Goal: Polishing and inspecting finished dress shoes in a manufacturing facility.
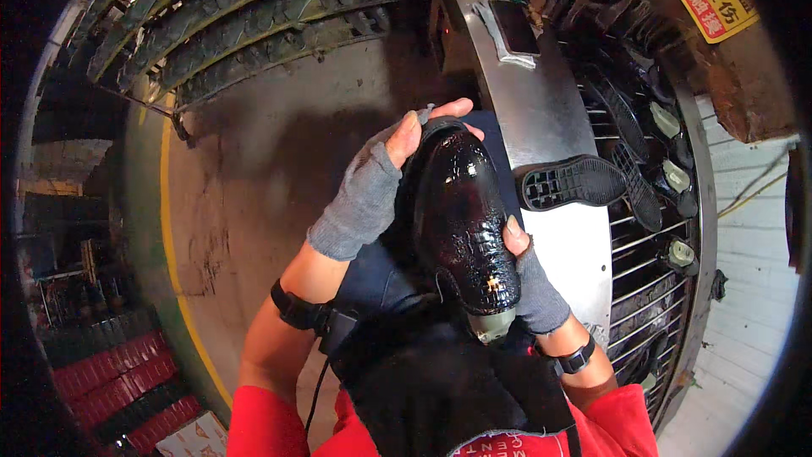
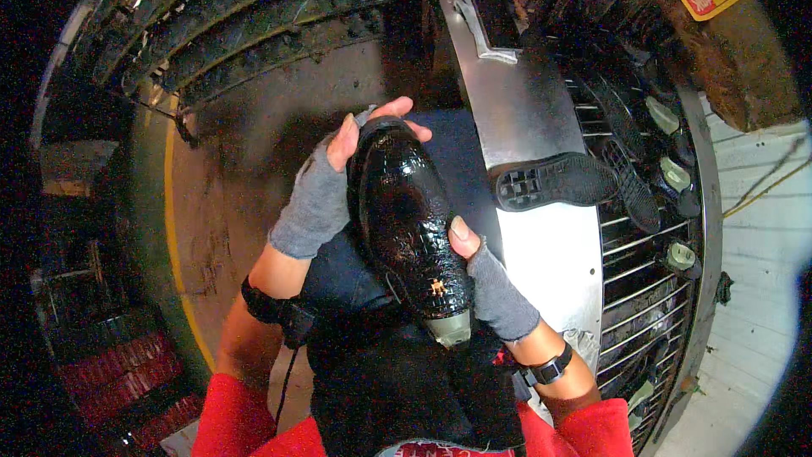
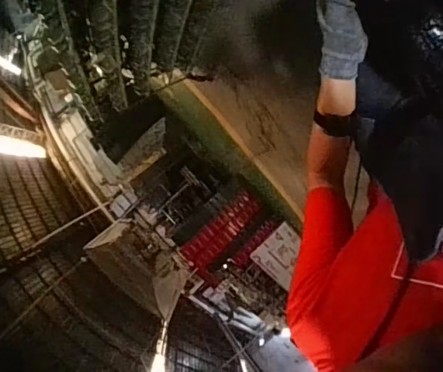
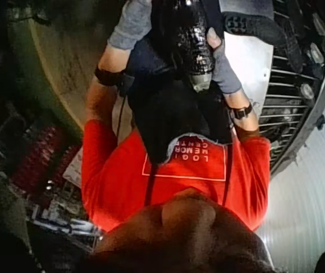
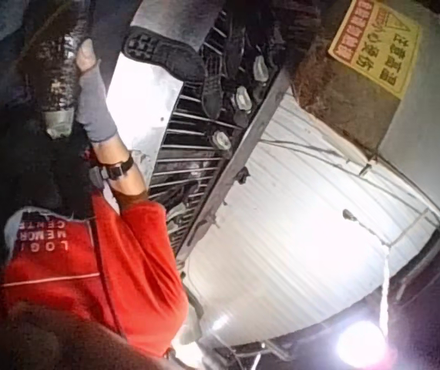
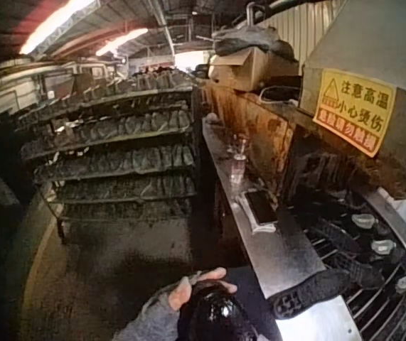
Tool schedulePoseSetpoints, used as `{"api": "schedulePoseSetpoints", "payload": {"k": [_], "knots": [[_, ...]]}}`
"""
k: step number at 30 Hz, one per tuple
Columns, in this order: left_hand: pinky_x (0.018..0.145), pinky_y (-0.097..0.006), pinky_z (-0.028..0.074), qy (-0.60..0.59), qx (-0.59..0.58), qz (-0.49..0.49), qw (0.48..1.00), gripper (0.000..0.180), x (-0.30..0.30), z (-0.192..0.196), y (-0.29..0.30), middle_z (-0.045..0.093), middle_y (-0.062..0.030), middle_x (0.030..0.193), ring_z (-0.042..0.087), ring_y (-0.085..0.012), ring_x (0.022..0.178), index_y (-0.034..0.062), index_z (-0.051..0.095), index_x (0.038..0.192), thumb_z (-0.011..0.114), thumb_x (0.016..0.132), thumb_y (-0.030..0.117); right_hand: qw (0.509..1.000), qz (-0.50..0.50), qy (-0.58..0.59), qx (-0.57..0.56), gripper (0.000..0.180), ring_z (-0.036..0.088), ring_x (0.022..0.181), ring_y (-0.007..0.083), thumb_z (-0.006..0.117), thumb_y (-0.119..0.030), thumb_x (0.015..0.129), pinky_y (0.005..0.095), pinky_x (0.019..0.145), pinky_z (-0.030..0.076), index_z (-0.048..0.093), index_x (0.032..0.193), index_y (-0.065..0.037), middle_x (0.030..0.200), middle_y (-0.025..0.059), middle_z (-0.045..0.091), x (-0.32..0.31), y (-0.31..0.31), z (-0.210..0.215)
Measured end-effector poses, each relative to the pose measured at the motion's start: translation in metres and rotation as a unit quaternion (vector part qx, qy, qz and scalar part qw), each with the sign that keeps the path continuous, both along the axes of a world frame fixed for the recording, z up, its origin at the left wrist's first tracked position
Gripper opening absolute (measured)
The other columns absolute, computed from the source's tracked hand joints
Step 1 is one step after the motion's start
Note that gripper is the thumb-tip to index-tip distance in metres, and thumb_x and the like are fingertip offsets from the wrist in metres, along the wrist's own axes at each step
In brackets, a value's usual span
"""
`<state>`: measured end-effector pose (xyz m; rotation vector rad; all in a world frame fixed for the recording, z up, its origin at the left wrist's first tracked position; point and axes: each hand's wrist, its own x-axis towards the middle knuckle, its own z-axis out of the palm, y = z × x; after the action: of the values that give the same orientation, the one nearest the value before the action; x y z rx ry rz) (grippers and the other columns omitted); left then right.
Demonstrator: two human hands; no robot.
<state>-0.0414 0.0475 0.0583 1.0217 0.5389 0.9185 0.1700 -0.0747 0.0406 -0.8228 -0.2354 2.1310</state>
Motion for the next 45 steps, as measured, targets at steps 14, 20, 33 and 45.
{"api": "schedulePoseSetpoints", "payload": {"k": [14, 20, 33, 45], "knots": [[0.102, -0.037, 0.055, 0.004, -0.016, -0.008, 1.0, 0.081, -0.001, 0.012, -0.01, 0.065, -0.0147, 0.137, 0.065, -0.0211, 0.118, 0.0013, 0.039, 0.158, 0.033, 0.109, 0.065, 0.998, 0.03, -0.058, 0.01, 0.073, 0.075, 0.106, 0.0262, 0.063, -0.058, 0.1, 0.0401, 0.093, 0.063, 0.056, 0.142, 0.001, 0.126, 0.017, 0.071, -0.002, 0.004, 0.007], [0.112, -0.037, 0.046, 0.044, 0.021, -0.009, 0.999, 0.117, -0.001, 0.045, -0.038, 0.062, -0.0154, 0.142, 0.064, -0.0234, 0.126, 0.0011, 0.031, 0.162, 0.092, 0.076, 0.05, 0.992, 0.079, -0.095, 0.008, 0.084, 0.074, 0.109, 0.0254, 0.068, -0.066, 0.093, 0.0384, 0.094, 0.062, 0.055, 0.144, -0.002, 0.127, 0.0159, 0.071, 0.006, -0.003, 0.012], [0.112, -0.042, 0.047, 0.218, 0.178, -0.033, 0.959, 0.097, -0.029, 0.061, -0.066, 0.06, -0.0244, 0.146, 0.063, -0.034, 0.13, 0.0015, 0.035, 0.155, 0.09, 0.078, 0.022, 0.981, 0.101, -0.124, 0.11, 0.063, 0.068, 0.094, 0.0137, 0.069, -0.055, 0.095, 0.0279, 0.078, 0.054, 0.071, 0.117, 0.004, 0.099, 0.0057, 0.073, -0.006, -0.002, 0.047], [0.115, -0.067, 0.04, -0.151, 0.149, 0.142, 0.967, 0.096, -0.034, 0.042, -0.08, 0.056, -0.0251, 0.145, 0.054, -0.0523, 0.135, 0.0209, 0.034, 0.151, 0.095, 0.077, 0.027, 0.99, 0.081, -0.108, 0.032, 0.066, 0.073, 0.108, 0.0249, 0.066, -0.046, 0.102, 0.0374, 0.076, 0.065, 0.055, 0.148, 0.0, 0.13, 0.0161, 0.069, 0.046, -0.034, 0.027]]}}
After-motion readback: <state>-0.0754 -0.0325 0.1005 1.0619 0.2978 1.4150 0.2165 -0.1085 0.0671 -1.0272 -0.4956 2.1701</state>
